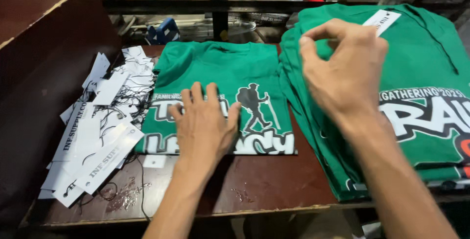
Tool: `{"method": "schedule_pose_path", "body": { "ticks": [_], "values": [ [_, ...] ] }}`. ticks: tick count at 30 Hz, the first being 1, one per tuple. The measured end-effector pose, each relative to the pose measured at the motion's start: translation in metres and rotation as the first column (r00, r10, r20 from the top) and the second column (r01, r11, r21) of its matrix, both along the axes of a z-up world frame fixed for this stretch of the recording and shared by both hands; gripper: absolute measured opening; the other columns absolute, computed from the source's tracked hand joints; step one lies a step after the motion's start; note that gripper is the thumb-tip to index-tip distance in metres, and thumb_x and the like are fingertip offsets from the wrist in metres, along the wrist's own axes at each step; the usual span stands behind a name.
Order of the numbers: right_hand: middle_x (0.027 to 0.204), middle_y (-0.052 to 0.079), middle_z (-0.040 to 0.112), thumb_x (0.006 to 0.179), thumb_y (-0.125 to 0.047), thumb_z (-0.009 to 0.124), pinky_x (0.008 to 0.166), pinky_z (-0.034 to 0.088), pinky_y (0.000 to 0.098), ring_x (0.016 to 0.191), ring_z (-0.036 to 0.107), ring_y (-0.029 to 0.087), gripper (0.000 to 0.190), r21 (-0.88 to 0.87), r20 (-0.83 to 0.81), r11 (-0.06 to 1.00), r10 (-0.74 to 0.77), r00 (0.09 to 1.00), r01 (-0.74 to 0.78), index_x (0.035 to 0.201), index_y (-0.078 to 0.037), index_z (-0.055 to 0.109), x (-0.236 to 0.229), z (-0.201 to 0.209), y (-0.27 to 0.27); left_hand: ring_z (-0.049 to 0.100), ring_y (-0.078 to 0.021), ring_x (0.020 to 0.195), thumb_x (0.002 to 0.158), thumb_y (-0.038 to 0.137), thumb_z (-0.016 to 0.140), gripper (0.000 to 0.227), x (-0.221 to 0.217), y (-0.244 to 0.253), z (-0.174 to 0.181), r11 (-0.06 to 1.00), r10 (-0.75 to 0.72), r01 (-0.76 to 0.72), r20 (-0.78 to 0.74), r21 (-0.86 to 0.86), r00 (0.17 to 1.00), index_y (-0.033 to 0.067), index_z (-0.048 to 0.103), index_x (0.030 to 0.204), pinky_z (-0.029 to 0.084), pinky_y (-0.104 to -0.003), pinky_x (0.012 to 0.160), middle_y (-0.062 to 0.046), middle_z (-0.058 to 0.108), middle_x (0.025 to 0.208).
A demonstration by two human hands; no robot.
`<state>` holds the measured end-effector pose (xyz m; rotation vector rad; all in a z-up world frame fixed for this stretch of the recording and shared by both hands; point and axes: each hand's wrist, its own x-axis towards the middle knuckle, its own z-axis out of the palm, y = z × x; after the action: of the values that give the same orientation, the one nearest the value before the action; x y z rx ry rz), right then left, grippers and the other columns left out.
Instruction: The person folds green t-shirts and attaches white tags to the necklines using a black string. They thread the string through the tag and the shirt's collar loop, then tie a knot to secure the tag in place.
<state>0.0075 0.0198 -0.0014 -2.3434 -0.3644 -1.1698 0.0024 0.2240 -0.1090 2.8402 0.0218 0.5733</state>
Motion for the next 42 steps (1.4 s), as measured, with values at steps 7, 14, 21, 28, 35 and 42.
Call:
{"method": "schedule_pose_path", "body": {
  "ticks": [7, 14, 21, 28, 35, 42],
  "values": [
    [0.110, 0.009, 0.081, 0.091, -0.019, 0.062, 0.098, 0.054, 0.0372, 0.102, 0.075, 0.024, 0.028, 0.075, -0.343, 0.978, 0.207, 0.916, -0.193, 0.109, -0.005, 0.077, 0.032, -0.065, 0.044, 0.051, -0.0415, 0.110, 0.104, 0.057, 0.053, 0.048, 0.001, 0.003, 0.001, 0.999, 0.005, -0.001, 0.075, -0.052, 0.997, 0.0118, 0.062, 0.114, 0.041, -0.062, 0.076, -0.016, 0.059, 0.115],
    [0.134, 0.014, 0.064, 0.096, -0.028, 0.064, 0.107, 0.040, 0.0625, 0.138, 0.041, 0.042, 0.036, -0.072, -0.516, 0.997, -0.047, 0.855, 0.012, 0.127, -0.011, 0.065, 0.026, -0.109, 0.052, 0.047, -0.0453, 0.120, 0.096, 0.035, 0.070, 0.044, 0.078, 0.079, -0.016, 0.943, 0.289, -0.234, 0.234, -0.238, 0.928, -0.0007, 0.060, 0.120, 0.042, -0.067, 0.091, -0.020, 0.055, 0.114],
    [0.140, 0.014, 0.058, 0.100, -0.029, 0.058, 0.109, 0.034, 0.0645, 0.140, 0.036, 0.045, 0.032, -0.044, -0.513, 0.998, -0.058, 0.856, 0.041, 0.127, -0.013, 0.061, 0.025, -0.117, 0.058, 0.051, -0.0510, 0.125, 0.092, 0.053, 0.071, 0.049, 0.157, 0.114, -0.017, 0.872, 0.310, -0.277, 0.016, -0.402, 0.951, 0.0046, 0.073, 0.101, 0.038, -0.070, 0.095, -0.026, 0.068, 0.116],
    [0.136, 0.015, 0.060, 0.098, -0.029, 0.059, 0.107, 0.037, 0.0611, 0.136, 0.040, 0.042, 0.031, -0.034, -0.473, 0.999, -0.045, 0.880, 0.032, 0.124, -0.013, 0.062, 0.025, -0.121, 0.055, 0.059, -0.0540, 0.118, 0.079, 0.019, 0.081, 0.015, 0.169, 0.111, -0.004, 0.854, 0.238, -0.235, -0.053, -0.464, 0.970, 0.0089, 0.077, 0.091, 0.052, -0.063, 0.095, -0.022, 0.066, 0.117],
    [0.135, 0.012, 0.061, 0.098, -0.029, 0.060, 0.106, 0.038, 0.0572, 0.135, 0.042, 0.038, 0.030, -0.045, -0.455, 0.998, -0.054, 0.889, 0.037, 0.124, -0.014, 0.063, 0.025, -0.120, 0.055, 0.070, -0.0450, 0.114, 0.078, 0.006, 0.078, 0.027, 0.175, 0.123, -0.003, 0.686, 0.272, -0.230, -0.050, -0.691, 0.961, 0.0064, 0.074, 0.104, 0.058, -0.052, 0.094, -0.024, 0.068, 0.116],
    [0.135, 0.010, 0.061, 0.100, -0.030, 0.060, 0.108, 0.038, 0.0543, 0.133, 0.042, 0.035, 0.028, -0.051, -0.466, 0.998, -0.066, 0.882, 0.048, 0.125, -0.017, 0.063, 0.029, -0.124, 0.054, 0.076, -0.0417, 0.091, 0.080, 0.022, 0.093, 0.051, 0.185, 0.152, -0.007, 0.553, 0.303, -0.222, -0.054, -0.803, 0.952, -0.0092, 0.066, 0.111, 0.067, -0.045, 0.072, -0.027, 0.069, 0.110]
  ]
}}
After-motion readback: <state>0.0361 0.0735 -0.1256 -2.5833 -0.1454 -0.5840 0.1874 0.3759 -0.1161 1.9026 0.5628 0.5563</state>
